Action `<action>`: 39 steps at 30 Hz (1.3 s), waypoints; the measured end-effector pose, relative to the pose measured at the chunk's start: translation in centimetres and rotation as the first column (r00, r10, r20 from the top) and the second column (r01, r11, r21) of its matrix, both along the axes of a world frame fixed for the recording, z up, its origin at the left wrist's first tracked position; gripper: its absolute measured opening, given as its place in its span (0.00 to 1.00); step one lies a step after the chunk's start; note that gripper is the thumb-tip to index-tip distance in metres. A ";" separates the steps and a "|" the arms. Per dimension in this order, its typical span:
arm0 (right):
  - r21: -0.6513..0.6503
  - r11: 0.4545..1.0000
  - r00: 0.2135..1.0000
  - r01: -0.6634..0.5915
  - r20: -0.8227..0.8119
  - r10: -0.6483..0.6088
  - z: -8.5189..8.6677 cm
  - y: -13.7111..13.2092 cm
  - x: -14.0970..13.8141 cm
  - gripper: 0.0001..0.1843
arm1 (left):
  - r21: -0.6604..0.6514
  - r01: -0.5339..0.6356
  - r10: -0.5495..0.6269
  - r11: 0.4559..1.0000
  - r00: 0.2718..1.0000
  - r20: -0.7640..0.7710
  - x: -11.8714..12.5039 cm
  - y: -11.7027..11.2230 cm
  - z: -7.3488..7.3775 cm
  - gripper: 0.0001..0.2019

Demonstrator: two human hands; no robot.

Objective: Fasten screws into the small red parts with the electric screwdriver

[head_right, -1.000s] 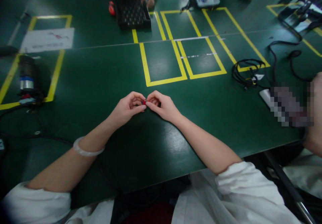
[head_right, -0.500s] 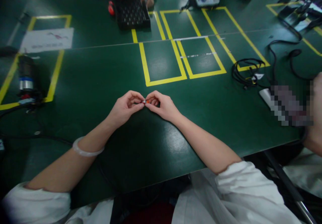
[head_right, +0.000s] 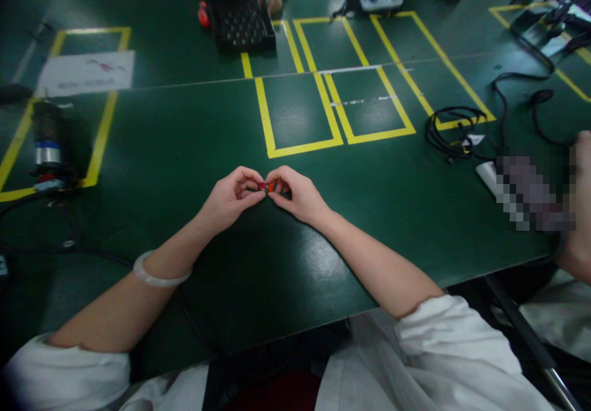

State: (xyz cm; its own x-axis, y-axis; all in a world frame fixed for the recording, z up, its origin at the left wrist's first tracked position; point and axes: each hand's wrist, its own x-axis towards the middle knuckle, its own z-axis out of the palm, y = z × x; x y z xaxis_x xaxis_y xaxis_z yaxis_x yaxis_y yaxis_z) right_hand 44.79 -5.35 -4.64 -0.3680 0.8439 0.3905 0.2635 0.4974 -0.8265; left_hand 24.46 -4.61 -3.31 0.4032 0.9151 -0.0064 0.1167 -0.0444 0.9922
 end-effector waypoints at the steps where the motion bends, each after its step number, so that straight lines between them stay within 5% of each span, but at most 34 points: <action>1: 0.006 1.000 1.000 0.003 0.006 -0.003 0.0 0.0 0.0 0.10 | 0.007 0.000 0.000 1.000 1.000 -0.002 0.0 0.0 0.0 0.13; 39: -0.077 0.997 1.000 -0.002 -0.010 0.002 0.2 0.0 0.1 0.07 | 0.004 0.016 -0.016 1.000 0.997 -0.080 -0.1 0.1 0.6 0.15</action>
